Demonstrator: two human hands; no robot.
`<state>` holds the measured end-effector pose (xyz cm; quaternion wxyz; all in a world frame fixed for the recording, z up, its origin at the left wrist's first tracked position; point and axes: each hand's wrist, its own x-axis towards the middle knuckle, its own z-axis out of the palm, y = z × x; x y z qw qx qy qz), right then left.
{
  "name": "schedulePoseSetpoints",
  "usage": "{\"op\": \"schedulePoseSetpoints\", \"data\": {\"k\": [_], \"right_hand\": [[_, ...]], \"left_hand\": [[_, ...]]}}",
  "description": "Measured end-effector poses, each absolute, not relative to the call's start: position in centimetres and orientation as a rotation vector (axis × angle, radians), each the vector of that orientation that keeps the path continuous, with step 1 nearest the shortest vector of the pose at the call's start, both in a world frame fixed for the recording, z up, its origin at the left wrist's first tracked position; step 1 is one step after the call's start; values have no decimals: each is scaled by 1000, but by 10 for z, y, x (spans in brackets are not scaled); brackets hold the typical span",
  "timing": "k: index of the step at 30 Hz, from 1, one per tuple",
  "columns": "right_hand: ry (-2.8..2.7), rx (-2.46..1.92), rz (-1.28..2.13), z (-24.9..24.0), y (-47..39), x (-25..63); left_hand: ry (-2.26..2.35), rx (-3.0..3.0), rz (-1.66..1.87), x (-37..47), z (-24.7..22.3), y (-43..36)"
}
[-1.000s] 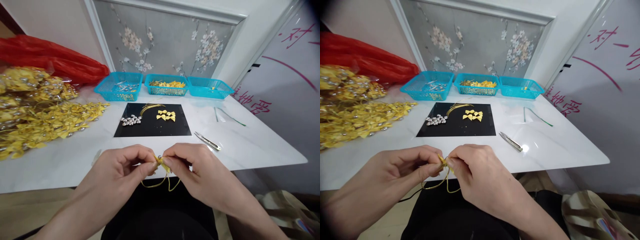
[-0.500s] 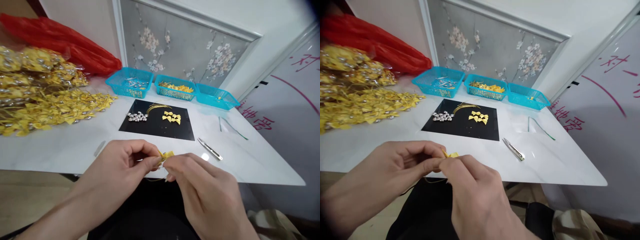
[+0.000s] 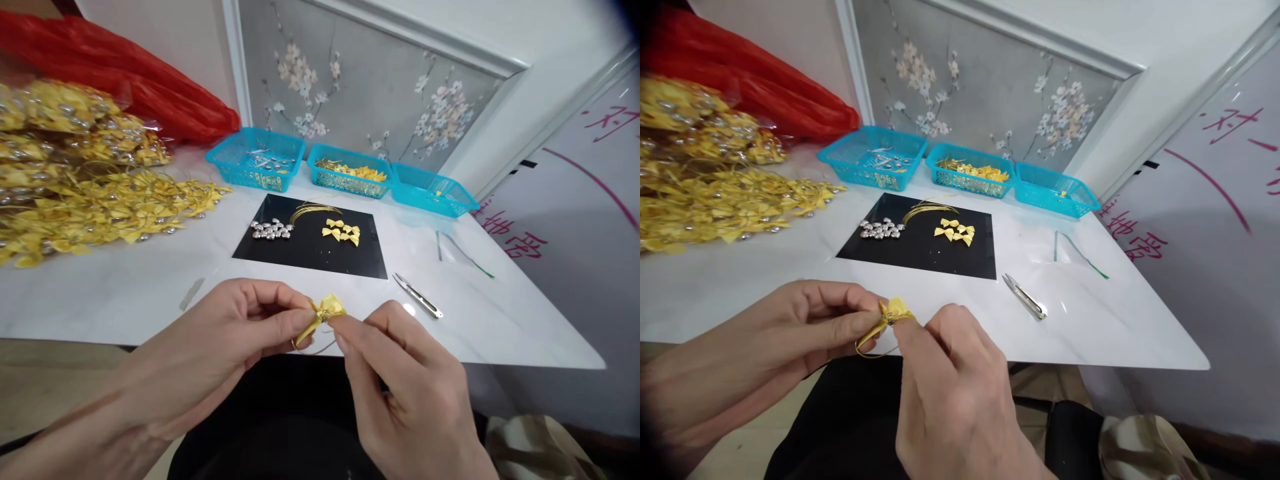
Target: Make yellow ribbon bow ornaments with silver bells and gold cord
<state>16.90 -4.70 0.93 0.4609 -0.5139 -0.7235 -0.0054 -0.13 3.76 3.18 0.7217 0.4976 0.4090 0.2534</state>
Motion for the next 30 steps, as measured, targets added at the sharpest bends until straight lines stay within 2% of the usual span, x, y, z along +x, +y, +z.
{"op": "schedulePoseSetpoints", "data": {"k": [15,30], "right_hand": [[-1821,-1266,-54,6,-47,170],[-1699,-1300,219,-2,-41,172]], "left_hand": [[874,1060,553,-1,31,38],[807,938,541,-1,32,38]]}}
